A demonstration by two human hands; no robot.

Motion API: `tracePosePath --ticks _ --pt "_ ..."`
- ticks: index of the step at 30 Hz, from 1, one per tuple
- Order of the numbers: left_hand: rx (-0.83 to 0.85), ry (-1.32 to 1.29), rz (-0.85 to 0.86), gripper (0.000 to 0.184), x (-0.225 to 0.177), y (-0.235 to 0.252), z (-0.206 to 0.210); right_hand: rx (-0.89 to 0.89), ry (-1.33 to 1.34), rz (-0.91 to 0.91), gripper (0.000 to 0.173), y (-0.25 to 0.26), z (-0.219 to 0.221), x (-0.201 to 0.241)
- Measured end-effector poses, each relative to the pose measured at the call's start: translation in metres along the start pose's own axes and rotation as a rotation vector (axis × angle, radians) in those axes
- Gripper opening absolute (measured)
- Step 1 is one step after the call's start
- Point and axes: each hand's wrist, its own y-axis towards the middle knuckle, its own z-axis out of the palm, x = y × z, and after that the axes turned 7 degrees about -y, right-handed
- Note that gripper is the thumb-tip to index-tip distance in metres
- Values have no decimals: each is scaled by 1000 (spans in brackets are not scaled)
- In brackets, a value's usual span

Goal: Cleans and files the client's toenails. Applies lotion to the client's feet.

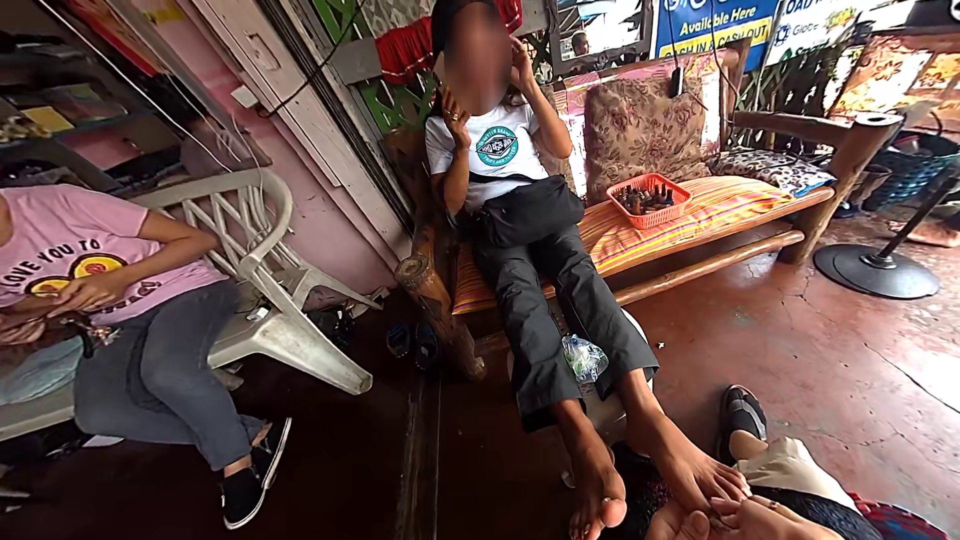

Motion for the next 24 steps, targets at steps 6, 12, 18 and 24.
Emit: tracePosePath --ticks 6,12,18,24 --pt "-2 -20 -10 19 -1 -1 0 7 36 -62 9 0 -5 -5" --pt "-10 -34 -27 18 -1 -2 -1 14 6 -62 10 1 -6 -3" --pt "-30 -16 -25 17 -3 -3 2 4 -33 -69 12 0 -1 0" --pt "-22 -26 -11 17 1 -2 0 -15 -7 -50 11 -1 1 0"
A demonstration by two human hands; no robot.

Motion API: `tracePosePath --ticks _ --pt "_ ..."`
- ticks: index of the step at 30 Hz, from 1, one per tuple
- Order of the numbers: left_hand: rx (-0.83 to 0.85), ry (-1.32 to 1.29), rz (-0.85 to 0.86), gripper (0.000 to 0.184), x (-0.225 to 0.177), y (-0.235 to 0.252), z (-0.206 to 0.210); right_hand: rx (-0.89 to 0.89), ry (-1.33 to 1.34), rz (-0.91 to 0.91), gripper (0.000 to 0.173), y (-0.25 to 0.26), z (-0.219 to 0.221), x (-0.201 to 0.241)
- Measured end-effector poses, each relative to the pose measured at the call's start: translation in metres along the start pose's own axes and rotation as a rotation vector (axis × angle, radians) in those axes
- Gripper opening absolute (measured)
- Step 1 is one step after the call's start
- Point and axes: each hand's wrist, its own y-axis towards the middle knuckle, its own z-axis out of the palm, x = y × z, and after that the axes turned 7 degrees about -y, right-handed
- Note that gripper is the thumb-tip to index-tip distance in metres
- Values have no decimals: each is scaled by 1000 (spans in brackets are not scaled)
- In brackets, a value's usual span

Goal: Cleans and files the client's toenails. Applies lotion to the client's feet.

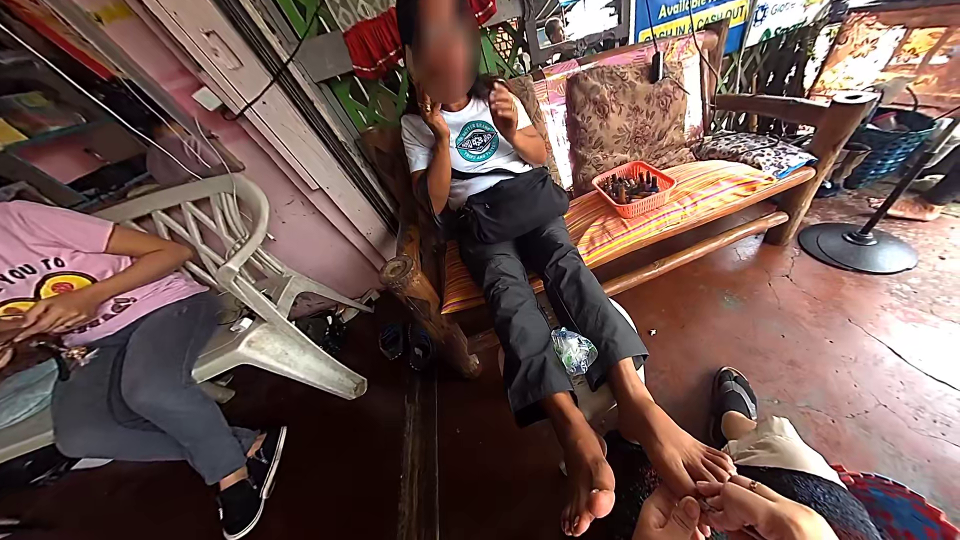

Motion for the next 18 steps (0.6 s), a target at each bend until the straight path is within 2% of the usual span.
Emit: tracePosePath --ticks 5,8,11,14,18 --pt "19 -19 13 18 4 -1 -4 -8 121 20 4 -3 -3 -10" --pt "55 -25 14 18 9 -1 -10 -128 49 27 9 -7 11 -14" --pt "62 8 4 23 7 -1 -13 -198 95 -1 9 -9 16 -24" --pt "41 66 2 20 4 -3 -9 -180 14 -18 11 -11 12 -15" --pt "52 93 5 18 0 -2 -7 -114 83 30 11 -12 3 -10"
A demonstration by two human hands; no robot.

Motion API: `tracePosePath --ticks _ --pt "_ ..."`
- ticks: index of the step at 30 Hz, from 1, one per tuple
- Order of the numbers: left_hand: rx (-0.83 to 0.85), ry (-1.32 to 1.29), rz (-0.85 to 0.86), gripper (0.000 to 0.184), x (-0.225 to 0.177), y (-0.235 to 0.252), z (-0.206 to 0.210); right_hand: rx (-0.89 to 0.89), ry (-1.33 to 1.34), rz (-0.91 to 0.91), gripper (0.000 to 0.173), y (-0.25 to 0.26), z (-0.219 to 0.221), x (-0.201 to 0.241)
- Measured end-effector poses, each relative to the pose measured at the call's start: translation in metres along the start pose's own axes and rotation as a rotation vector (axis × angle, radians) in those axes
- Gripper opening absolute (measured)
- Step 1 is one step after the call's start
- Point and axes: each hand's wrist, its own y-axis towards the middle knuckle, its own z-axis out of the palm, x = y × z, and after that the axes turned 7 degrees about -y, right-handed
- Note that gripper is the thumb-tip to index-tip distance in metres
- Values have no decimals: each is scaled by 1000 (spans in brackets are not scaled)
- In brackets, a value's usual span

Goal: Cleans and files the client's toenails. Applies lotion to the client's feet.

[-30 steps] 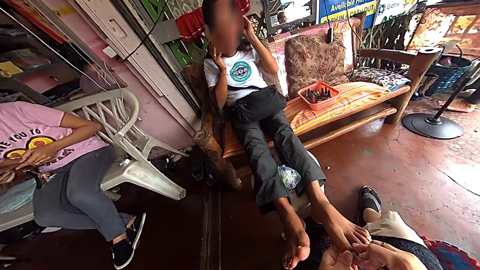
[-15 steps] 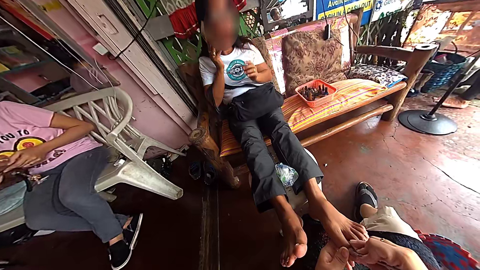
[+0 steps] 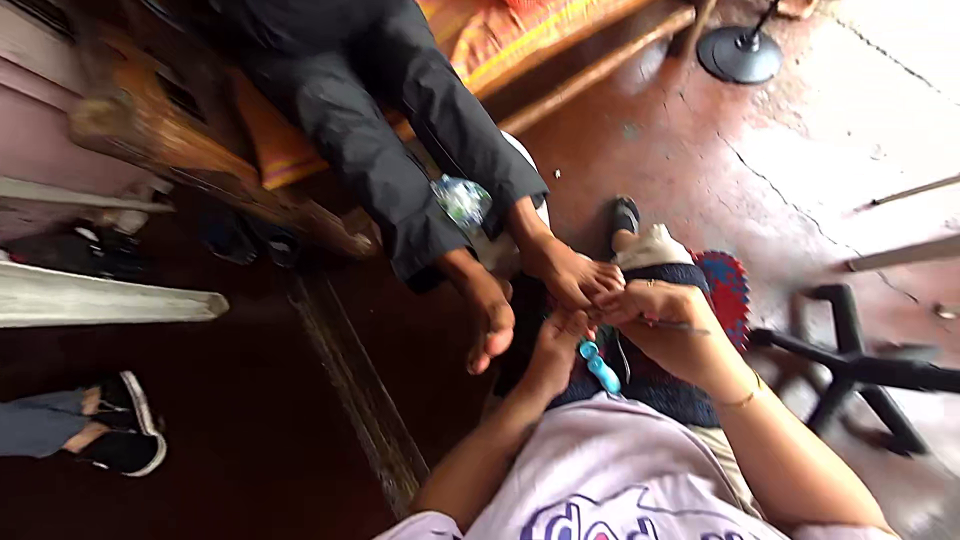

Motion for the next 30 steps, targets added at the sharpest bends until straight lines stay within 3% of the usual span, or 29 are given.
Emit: tracePosePath --ticks 14,18,23,26,30 --pt "-7 -104 -46 12 0 -3 -1 -17 120 5 12 -1 -3 6" --pt "-7 -103 -46 13 0 -3 0 -39 16 -17 11 0 3 9" --pt "7 -145 -34 17 0 -5 -1 164 171 18 13 10 -19 6" --pt "22 -152 -27 18 1 -4 -2 100 201 54 13 13 -13 11" --pt "29 -155 -24 18 2 -5 -3 192 229 59 12 18 -18 8"
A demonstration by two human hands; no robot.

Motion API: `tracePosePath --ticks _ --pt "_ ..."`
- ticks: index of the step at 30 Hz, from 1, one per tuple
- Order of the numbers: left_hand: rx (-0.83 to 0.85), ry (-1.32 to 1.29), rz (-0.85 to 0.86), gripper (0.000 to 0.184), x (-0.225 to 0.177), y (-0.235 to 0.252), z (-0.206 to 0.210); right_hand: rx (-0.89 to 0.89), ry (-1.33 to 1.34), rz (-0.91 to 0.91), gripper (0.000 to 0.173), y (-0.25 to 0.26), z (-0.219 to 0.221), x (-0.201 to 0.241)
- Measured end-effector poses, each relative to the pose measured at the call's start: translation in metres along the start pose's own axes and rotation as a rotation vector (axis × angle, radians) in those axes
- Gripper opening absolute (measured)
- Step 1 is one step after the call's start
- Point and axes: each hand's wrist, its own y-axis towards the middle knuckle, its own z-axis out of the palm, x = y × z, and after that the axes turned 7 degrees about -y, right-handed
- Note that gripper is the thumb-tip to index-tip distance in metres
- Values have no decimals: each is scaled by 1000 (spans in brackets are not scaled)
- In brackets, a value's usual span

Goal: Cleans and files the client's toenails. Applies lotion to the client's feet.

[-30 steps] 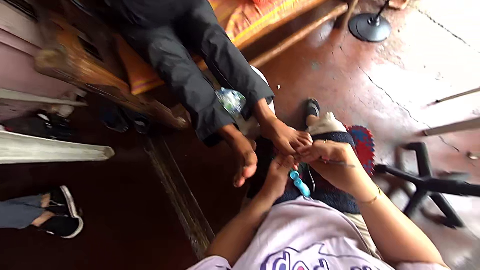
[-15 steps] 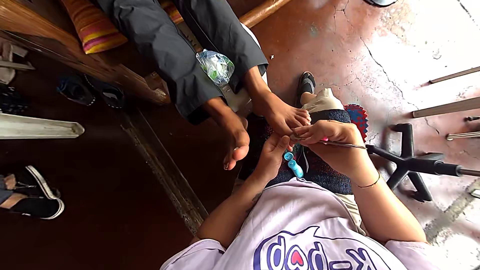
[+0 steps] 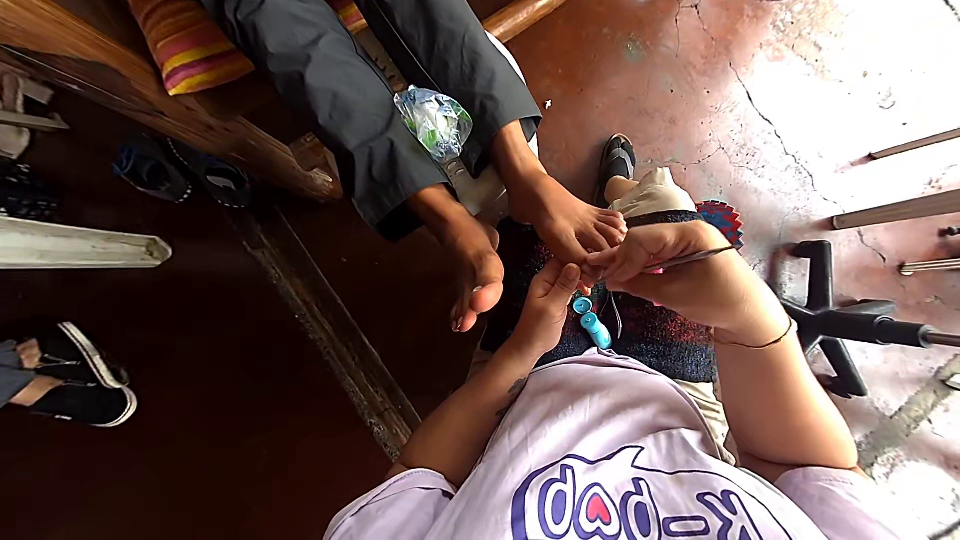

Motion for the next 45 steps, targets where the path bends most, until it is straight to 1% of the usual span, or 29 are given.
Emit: tracePosePath --ticks 2,3,5,6,9,11,13,18,21,23,25,27,31,34,35,37,38,40,41,42,43,44,45 --pt "-1 -8 -1 18 0 0 0 -93 -29 1 12 1 3 2" --pt "0 -12 -3 18 1 0 1 -103 -73 0 12 1 4 2" --pt "2 -13 -5 18 1 0 -1 -39 -108 15 11 1 0 3" --pt "0 -11 -6 18 0 0 -1 -14 -82 25 12 1 -2 4" --pt "6 -18 -8 19 0 0 0 -61 -49 28 14 2 1 3" --pt "0 -14 -6 18 1 0 -1 -18 -85 12 12 3 -1 3" --pt "-4 -14 -9 18 0 -1 -1 31 -59 23 12 4 -5 4" --pt "7 -27 -7 18 1 0 -1 36 -8 48 12 2 -2 4" --pt "11 -40 -3 18 2 0 0 -68 5 37 14 2 2 5" --pt "14 -42 -5 19 2 0 0 -32 -45 33 13 3 0 5" --pt "11 -37 -7 19 1 -1 0 10 2 47 14 4 -3 6" --pt "11 -47 -5 19 1 -1 0 -39 19 56 15 5 1 6" --pt "15 -47 -9 20 1 -1 -1 7 -6 40 15 5 -1 5" --pt "11 -59 -11 18 1 -1 1 -42 -30 47 14 4 3 6" --pt "12 -61 -10 18 1 -1 0 -7 -51 34 12 3 0 6" --pt "18 -62 -8 19 0 -1 -1 54 -3 15 11 4 -6 8" --pt "23 -61 -5 20 0 -1 0 8 61 6 11 3 -6 10" --pt "21 -39 7 20 -1 0 3 -167 207 -39 14 5 6 20" --pt "11 -14 16 19 -1 0 5 -218 285 -75 16 8 16 24" --pt "-15 13 24 18 -2 -1 8 -215 324 -115 15 11 28 27" --pt "-56 26 32 19 -3 -2 11 -188 291 -147 12 15 40 27" --pt "-97 32 30 23 -4 -4 14 -175 173 -169 9 20 51 24" --pt "-99 28 16 22 -5 -5 14 -199 3 -185 9 26 59 19"
